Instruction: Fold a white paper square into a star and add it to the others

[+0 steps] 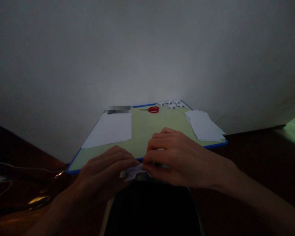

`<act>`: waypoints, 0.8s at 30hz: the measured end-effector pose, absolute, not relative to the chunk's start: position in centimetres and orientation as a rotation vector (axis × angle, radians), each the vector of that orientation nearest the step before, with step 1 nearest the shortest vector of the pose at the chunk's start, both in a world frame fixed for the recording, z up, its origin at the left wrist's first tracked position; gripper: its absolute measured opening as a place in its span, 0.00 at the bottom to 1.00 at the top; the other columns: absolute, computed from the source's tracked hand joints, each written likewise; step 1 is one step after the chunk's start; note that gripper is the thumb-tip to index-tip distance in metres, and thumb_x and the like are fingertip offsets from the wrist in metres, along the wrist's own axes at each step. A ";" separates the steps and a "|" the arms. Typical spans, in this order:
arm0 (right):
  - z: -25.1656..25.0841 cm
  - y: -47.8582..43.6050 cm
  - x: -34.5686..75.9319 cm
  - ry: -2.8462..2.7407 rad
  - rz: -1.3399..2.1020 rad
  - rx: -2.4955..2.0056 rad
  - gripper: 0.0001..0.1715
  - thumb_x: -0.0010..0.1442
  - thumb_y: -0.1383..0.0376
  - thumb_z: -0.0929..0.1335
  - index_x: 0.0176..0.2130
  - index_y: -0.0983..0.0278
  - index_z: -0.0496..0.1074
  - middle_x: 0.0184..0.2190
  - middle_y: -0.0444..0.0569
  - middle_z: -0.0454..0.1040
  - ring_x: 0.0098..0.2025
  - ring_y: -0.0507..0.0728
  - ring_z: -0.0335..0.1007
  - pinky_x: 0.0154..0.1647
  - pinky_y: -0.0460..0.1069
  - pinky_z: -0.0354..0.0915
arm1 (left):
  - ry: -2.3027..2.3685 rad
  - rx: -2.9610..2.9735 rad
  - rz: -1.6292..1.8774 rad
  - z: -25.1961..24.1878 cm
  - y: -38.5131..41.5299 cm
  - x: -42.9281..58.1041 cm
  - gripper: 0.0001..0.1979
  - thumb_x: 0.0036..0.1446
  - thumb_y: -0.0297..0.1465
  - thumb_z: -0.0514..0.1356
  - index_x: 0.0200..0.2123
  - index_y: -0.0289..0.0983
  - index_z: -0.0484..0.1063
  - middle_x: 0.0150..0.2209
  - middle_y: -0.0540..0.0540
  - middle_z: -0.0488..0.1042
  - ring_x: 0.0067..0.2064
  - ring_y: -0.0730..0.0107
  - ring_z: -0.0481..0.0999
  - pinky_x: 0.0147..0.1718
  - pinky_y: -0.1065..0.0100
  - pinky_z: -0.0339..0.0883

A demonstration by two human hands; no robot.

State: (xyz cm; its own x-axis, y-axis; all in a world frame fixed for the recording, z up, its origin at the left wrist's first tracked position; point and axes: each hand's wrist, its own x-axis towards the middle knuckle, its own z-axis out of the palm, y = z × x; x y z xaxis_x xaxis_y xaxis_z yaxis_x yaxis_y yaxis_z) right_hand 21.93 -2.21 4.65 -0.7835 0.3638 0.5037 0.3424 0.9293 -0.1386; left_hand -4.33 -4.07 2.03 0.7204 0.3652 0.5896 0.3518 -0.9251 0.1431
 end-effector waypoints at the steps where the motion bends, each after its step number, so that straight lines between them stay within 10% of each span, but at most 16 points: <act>1: 4.8 -2.3 21.8 -2.571 0.016 -0.503 0.07 0.71 0.65 0.70 0.39 0.64 0.78 0.33 0.46 0.78 0.36 0.55 0.70 0.41 0.52 0.62 | 0.604 2.883 1.001 2.1 -4.1 -4.3 0.10 0.68 0.23 0.62 0.52 0.34 0.71 0.40 0.43 0.79 0.40 0.63 0.77 0.40 0.62 0.74; 24: 3.5 -2.5 21.1 -2.381 -0.082 -0.473 0.09 0.73 0.66 0.69 0.50 0.66 0.76 0.39 0.51 0.78 0.41 0.57 0.71 0.43 0.53 0.68 | 0.691 2.592 1.361 0.9 -4.0 -4.0 0.14 0.63 0.17 0.67 0.50 0.34 0.76 0.39 0.44 0.80 0.40 0.67 0.78 0.39 0.65 0.75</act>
